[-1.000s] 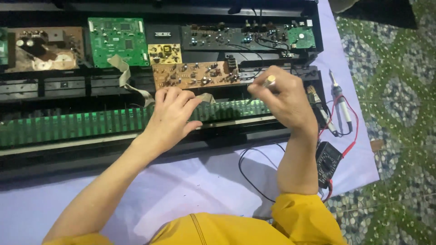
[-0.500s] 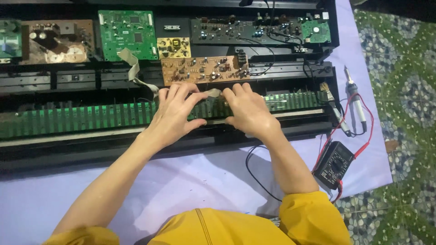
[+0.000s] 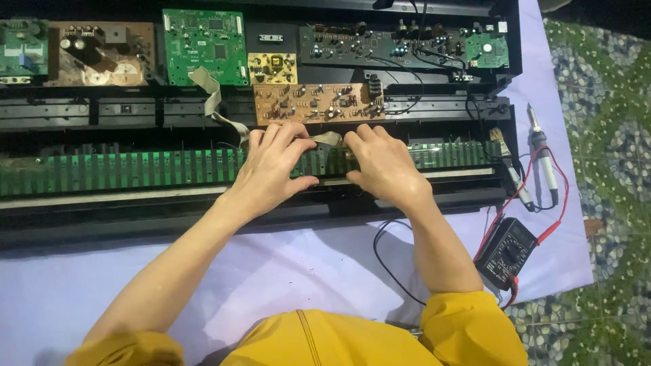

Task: The person works on the internal components of an electronic device, using a multimeter to test a circuit board and a screwdriver to remove screws. They lift and reposition the board while continuing to test various points.

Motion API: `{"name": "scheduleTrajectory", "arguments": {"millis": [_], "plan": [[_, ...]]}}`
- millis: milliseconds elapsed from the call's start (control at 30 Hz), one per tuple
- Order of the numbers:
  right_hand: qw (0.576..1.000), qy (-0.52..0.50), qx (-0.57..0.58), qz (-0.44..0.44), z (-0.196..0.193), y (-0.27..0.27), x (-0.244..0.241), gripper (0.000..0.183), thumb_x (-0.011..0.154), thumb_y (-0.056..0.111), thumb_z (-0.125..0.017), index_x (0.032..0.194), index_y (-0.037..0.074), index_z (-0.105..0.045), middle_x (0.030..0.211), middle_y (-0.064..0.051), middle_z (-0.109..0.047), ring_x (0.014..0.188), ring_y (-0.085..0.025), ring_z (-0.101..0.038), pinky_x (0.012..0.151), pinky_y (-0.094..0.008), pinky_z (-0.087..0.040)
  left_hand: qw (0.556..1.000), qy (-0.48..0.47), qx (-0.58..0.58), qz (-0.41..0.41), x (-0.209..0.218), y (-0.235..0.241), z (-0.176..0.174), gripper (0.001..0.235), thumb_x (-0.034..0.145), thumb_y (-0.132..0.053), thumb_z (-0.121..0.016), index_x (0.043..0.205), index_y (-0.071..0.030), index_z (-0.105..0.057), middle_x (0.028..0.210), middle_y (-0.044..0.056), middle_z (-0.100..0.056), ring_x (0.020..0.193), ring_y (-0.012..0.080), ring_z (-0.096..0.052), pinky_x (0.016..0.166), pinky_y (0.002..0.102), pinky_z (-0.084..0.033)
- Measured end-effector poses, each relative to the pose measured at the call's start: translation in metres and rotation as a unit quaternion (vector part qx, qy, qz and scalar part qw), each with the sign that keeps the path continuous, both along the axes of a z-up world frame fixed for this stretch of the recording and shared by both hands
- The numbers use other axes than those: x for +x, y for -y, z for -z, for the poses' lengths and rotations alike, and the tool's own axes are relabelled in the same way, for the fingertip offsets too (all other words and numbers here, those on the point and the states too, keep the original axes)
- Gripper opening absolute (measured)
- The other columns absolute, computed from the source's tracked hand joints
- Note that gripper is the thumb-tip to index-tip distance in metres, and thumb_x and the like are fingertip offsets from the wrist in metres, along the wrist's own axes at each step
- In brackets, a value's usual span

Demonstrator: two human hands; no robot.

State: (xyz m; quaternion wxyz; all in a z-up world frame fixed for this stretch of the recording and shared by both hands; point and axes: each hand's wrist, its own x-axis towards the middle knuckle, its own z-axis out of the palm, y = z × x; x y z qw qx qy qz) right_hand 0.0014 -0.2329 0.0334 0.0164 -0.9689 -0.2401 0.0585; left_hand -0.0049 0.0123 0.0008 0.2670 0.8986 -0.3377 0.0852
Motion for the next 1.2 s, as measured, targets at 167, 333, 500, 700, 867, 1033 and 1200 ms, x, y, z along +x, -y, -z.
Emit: {"name": "scheduleTrajectory", "arguments": {"millis": [167, 333, 500, 700, 867, 1033, 1200], "plan": [[0.988, -0.012, 0.156, 0.015, -0.043, 0.02, -0.001, 0.036, 0.081, 0.015, -0.082, 0.113, 0.007, -0.068, 0.114, -0.016, -0.066, 0.108, -0.037, -0.066, 0.085, -0.046, -0.057, 0.998, 0.065, 0.014, -0.013, -0.003, 0.006, -0.005, 0.063, 0.071, -0.038, -0.092, 0.121, -0.011, -0.063, 0.122, 0.005, -0.049, 0.113, 0.0258, -0.045, 0.093, 0.043, -0.032], [0.924, 0.137, 0.356, 0.039, -0.086, 0.074, -0.01, 0.012, 0.106, 0.016, -0.066, 0.098, 0.007, -0.068, 0.106, -0.011, -0.07, 0.098, -0.033, -0.07, 0.084, -0.039, -0.053, 0.987, 0.158, 0.002, -0.006, -0.001, 0.038, -0.01, 0.061, 0.07, -0.039, -0.092, 0.119, -0.013, -0.065, 0.116, 0.004, -0.054, 0.108, 0.0242, -0.048, 0.09, 0.043, -0.03], [0.912, 0.112, 0.384, 0.087, -0.082, 0.111, -0.014, 0.019, 0.111, 0.024, -0.066, 0.103, 0.008, -0.072, 0.085, -0.011, -0.061, 0.069, -0.022, -0.055, 0.066, -0.036, -0.047, 0.982, 0.186, 0.005, 0.024, 0.006, 0.083, 0.009, 0.06, 0.07, -0.036, -0.091, 0.118, -0.011, -0.066, 0.107, 0.004, -0.059, 0.101, 0.0233, -0.052, 0.085, 0.042, -0.03], [0.915, 0.03, 0.373, 0.152, -0.097, 0.111, -0.023, 0.018, 0.105, 0.012, -0.068, 0.101, -0.005, -0.072, 0.077, -0.019, -0.066, 0.059, -0.025, -0.062, 0.058, -0.036, -0.05, 0.983, 0.175, 0.049, 0.024, 0.009, 0.093, 0.023, 0.063, 0.072, -0.032, -0.09, 0.125, -0.008, -0.066, 0.101, 0.004, -0.062, 0.099, 0.0221, -0.053, 0.089, 0.046, -0.028], [0.921, 0.03, 0.349, 0.172, -0.094, 0.117, -0.02, 0.013, 0.104, 0.007, -0.069, 0.101, -0.005, -0.072, 0.081, -0.02, -0.066, 0.062, -0.028, -0.066, 0.059, -0.037, -0.052, 0.984, 0.172, 0.046, 0.03, 0.009, 0.093, 0.022, 0.062, 0.074, -0.031, -0.09, 0.126, -0.007, -0.066, 0.1, 0.005, -0.062, 0.099, 0.0218, -0.053, 0.089, 0.047, -0.027], [0.929, 0.088, 0.302, 0.194, -0.093, 0.145, -0.024, 0.018, 0.109, 0.019, -0.063, 0.1, 0.004, -0.067, 0.076, -0.004, -0.067, 0.056, -0.009, -0.046, 0.051, -0.027, -0.034, 0.981, 0.184, 0.062, 0.009, 0.005, 0.094, 0.013, 0.064, 0.073, -0.034, -0.094, 0.126, -0.009, -0.069, 0.106, 0.002, -0.068, 0.099, 0.023, -0.059, 0.088, 0.045, -0.033], [0.883, 0.09, 0.316, 0.336, -0.08, 0.18, -0.014, 0.023, 0.09, -0.002, -0.058, 0.103, 0.009, -0.073, 0.091, -0.009, -0.074, 0.081, -0.016, -0.071, 0.073, -0.029, -0.053, 0.982, 0.179, 0.054, 0.004, 0.003, 0.094, 0.01, 0.059, 0.08, -0.038, -0.09, 0.126, -0.008, -0.068, 0.114, 0.005, -0.066, 0.099, 0.0242, -0.057, 0.085, 0.043, -0.032]]}}
